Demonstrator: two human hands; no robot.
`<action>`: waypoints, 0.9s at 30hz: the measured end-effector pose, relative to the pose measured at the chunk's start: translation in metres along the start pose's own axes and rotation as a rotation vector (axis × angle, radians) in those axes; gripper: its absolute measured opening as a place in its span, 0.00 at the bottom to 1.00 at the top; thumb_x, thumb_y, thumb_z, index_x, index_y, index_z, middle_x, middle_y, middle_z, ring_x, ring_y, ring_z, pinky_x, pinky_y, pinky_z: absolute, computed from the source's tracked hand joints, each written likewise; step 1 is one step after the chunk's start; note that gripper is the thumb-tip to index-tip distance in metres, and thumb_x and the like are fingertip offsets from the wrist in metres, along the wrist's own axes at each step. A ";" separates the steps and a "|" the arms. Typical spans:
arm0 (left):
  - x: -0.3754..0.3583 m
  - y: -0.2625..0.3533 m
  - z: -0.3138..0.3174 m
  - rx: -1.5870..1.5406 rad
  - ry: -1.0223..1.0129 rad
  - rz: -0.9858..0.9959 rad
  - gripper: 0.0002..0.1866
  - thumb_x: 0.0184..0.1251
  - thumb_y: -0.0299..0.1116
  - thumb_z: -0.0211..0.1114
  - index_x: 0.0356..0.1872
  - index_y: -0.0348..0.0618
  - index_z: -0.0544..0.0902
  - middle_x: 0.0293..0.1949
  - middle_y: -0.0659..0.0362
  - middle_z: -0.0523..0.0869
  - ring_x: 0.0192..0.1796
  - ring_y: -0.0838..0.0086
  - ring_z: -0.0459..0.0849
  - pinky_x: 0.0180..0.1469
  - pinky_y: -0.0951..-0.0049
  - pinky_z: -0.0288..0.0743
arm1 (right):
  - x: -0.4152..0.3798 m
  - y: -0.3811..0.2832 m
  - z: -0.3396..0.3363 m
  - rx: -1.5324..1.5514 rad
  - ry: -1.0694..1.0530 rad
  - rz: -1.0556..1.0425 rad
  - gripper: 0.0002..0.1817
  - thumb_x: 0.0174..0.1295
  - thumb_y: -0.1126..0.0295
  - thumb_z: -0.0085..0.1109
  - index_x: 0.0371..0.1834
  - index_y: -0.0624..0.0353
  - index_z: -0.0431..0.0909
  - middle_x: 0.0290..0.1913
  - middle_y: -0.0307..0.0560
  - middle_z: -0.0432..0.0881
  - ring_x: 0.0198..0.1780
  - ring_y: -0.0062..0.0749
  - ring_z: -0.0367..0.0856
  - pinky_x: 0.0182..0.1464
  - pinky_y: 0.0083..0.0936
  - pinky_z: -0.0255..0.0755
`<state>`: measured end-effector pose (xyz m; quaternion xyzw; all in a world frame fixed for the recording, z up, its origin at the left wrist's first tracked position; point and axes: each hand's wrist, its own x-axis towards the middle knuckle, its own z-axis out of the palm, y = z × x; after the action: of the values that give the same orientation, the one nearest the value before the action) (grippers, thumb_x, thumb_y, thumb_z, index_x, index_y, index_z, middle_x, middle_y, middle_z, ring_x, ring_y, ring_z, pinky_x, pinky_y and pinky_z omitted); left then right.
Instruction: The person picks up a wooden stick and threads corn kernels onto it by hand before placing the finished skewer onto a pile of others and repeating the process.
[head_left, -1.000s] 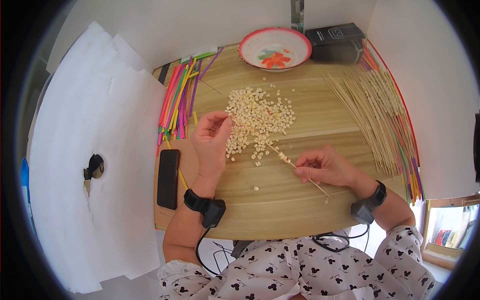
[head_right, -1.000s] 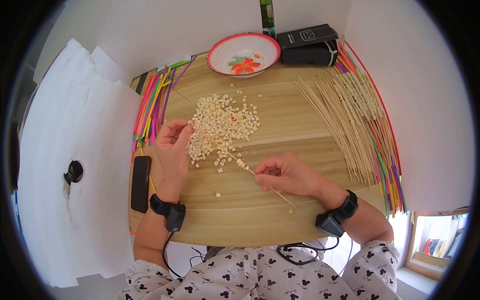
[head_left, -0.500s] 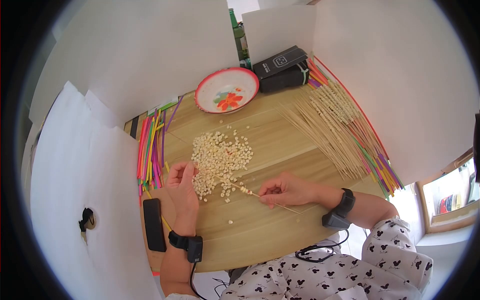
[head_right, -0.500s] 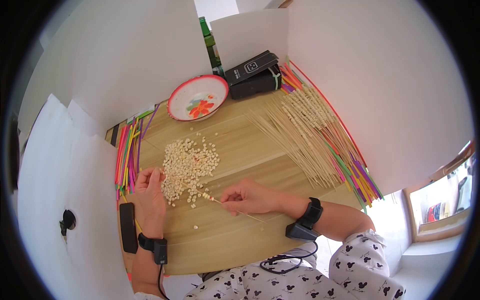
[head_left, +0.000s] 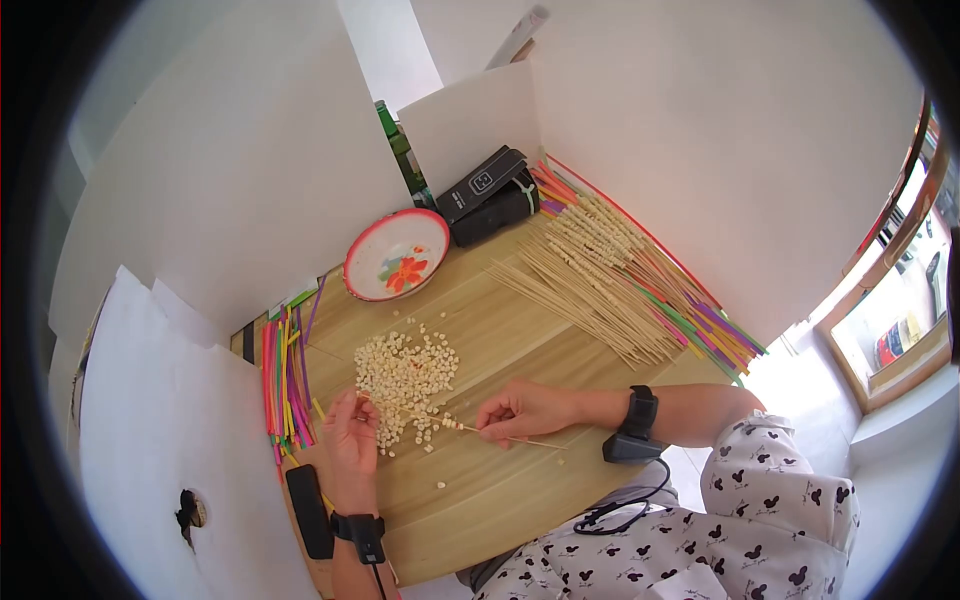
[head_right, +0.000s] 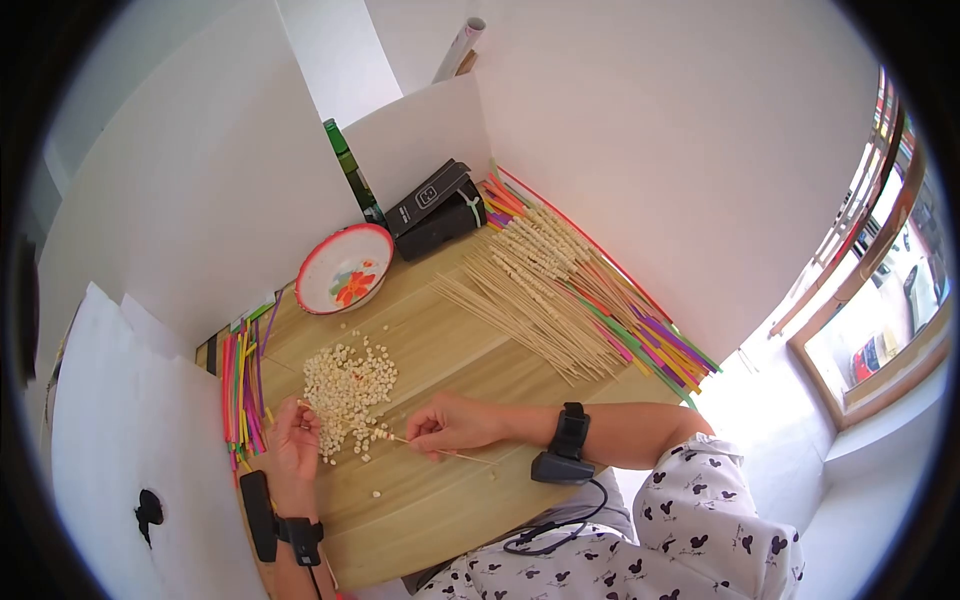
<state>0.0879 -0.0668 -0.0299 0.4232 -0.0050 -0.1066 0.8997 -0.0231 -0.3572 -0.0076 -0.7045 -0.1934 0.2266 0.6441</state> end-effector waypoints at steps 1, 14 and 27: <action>0.001 0.000 -0.002 -0.041 0.001 -0.041 0.06 0.67 0.26 0.64 0.43 0.38 0.81 0.34 0.57 0.83 0.34 0.77 0.78 0.38 0.78 0.74 | 0.000 0.000 0.000 0.006 -0.014 -0.003 0.10 0.70 0.65 0.56 0.40 0.61 0.79 0.26 0.32 0.80 0.25 0.09 0.72 0.25 0.12 0.64; 0.002 -0.002 -0.003 -0.158 -0.214 -0.102 0.06 0.67 0.25 0.64 0.42 0.37 0.81 0.30 0.62 0.81 0.31 0.79 0.78 0.39 0.74 0.77 | 0.008 -0.009 0.008 -0.017 0.021 0.160 0.06 0.68 0.70 0.58 0.38 0.61 0.80 0.26 0.36 0.82 0.24 0.11 0.73 0.25 0.11 0.66; -0.004 0.002 0.008 -0.149 -0.300 -0.112 0.05 0.67 0.26 0.64 0.41 0.39 0.81 0.31 0.63 0.81 0.32 0.80 0.79 0.39 0.76 0.77 | 0.003 -0.014 0.007 -0.027 0.111 0.145 0.05 0.67 0.71 0.60 0.38 0.61 0.81 0.25 0.35 0.82 0.23 0.10 0.73 0.24 0.10 0.64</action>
<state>0.0835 -0.0709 -0.0231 0.3343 -0.1074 -0.2187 0.9104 -0.0245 -0.3484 0.0058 -0.7369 -0.1091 0.2305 0.6261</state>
